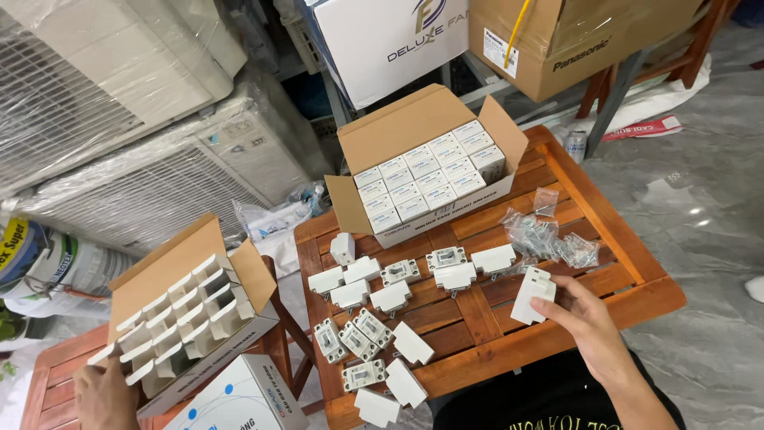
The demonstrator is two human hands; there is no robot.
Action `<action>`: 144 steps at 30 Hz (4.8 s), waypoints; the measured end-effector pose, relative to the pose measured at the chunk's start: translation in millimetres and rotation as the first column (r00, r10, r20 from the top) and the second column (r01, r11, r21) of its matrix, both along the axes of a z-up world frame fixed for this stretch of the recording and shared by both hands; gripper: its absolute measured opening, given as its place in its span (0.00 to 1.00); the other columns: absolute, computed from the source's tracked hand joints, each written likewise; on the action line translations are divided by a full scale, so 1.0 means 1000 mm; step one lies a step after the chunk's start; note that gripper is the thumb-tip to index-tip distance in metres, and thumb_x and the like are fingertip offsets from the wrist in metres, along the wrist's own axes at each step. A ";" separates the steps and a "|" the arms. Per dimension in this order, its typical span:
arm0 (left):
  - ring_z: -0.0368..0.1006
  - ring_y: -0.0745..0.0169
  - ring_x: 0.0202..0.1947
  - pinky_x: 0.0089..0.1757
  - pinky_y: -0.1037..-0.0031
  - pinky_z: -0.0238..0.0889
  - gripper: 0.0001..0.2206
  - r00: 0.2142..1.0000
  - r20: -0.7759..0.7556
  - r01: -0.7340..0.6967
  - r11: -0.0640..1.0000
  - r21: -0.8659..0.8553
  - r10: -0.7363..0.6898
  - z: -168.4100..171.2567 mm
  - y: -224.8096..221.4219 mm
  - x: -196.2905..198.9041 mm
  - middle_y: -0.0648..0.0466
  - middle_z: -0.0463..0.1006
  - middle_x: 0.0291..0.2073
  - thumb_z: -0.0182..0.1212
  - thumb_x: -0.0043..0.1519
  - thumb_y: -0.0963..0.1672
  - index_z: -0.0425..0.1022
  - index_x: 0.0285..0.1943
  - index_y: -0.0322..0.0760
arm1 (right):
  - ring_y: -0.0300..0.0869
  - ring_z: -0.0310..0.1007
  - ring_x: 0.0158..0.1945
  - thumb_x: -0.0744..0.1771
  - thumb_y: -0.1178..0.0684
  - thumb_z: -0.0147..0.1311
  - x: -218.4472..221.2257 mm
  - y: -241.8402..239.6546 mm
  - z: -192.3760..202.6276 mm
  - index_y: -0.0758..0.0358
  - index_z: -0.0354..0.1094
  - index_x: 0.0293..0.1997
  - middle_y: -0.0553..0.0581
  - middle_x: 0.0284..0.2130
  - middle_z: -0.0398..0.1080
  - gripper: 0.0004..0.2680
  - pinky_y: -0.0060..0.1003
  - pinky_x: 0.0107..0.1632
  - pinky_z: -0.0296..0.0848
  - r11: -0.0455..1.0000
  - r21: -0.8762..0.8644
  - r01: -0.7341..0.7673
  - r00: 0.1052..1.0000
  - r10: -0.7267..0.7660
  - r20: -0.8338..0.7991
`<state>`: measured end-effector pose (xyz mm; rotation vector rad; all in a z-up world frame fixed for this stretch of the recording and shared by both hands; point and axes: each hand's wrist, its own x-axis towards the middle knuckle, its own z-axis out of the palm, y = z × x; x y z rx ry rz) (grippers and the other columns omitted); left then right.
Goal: The person picks up circuit breakers from a table, inspects them, and places them into organized rows within a cardboard box.
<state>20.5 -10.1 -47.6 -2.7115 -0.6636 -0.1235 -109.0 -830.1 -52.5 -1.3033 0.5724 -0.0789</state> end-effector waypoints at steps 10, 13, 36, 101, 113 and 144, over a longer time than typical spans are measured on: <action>0.88 0.42 0.52 0.37 0.57 0.81 0.10 0.845 0.482 0.137 0.965 0.222 -0.231 0.042 0.006 -0.037 0.40 0.86 0.69 0.75 0.86 0.47 0.83 0.69 0.40 | 0.51 0.80 0.59 0.68 0.63 0.64 -0.003 0.000 0.022 0.70 0.77 0.64 0.65 0.55 0.82 0.15 0.44 0.66 0.74 0.999 0.004 -0.041 0.998 0.042 -0.039; 0.79 0.14 0.62 0.55 0.35 0.76 0.09 0.419 0.797 0.595 0.794 0.120 -0.434 0.069 -0.013 -0.046 0.21 0.77 0.68 0.81 0.83 0.27 0.84 0.67 0.07 | 0.49 0.78 0.59 0.68 0.63 0.64 -0.007 -0.003 0.019 0.70 0.76 0.62 0.64 0.54 0.81 0.15 0.43 0.65 0.73 0.999 0.046 -0.023 1.000 0.022 0.015; 0.78 0.38 0.60 0.56 0.51 0.72 0.22 0.616 0.433 0.448 -0.159 -0.880 -0.658 -0.048 -0.638 -0.110 0.43 0.82 0.57 0.76 0.64 0.42 0.70 0.64 0.41 | 0.48 0.79 0.60 0.70 0.63 0.63 -0.046 -0.029 -0.054 0.68 0.66 0.73 0.61 0.56 0.76 0.19 0.48 0.65 0.80 0.916 0.166 -0.366 0.765 0.195 0.613; 0.74 0.23 0.69 0.67 0.37 0.67 0.26 0.740 0.552 0.435 -0.351 -0.829 -0.385 -0.080 -0.631 -0.128 0.34 0.83 0.62 0.79 0.64 0.40 0.73 0.71 0.32 | 0.54 0.78 0.60 0.73 0.54 0.66 0.016 -0.125 -0.100 0.62 0.79 0.65 0.57 0.50 0.79 0.12 0.52 0.63 0.77 0.528 -0.826 0.195 0.813 0.384 0.437; 0.68 0.30 0.75 0.71 0.41 0.63 0.33 0.717 0.600 0.518 -0.304 -0.799 -0.356 -0.056 -0.624 -0.148 0.40 0.73 0.72 0.75 0.68 0.41 0.64 0.82 0.33 | 0.61 0.67 0.64 0.69 0.37 0.69 0.103 -0.166 -0.137 0.61 0.82 0.62 0.60 0.57 0.72 0.21 0.63 0.63 0.68 0.221 -0.964 -0.146 0.985 0.122 -0.121; 0.76 0.46 0.71 0.61 0.59 0.78 0.21 0.631 0.726 0.652 -0.319 -0.688 -0.275 0.048 -0.659 -0.159 0.46 0.79 0.69 0.65 0.74 0.44 0.73 0.77 0.38 | 0.40 0.79 0.42 0.71 0.58 0.64 0.046 -0.128 0.085 0.58 0.86 0.55 0.55 0.42 0.87 0.08 0.39 0.47 0.78 0.594 -0.696 -0.403 0.826 0.563 0.001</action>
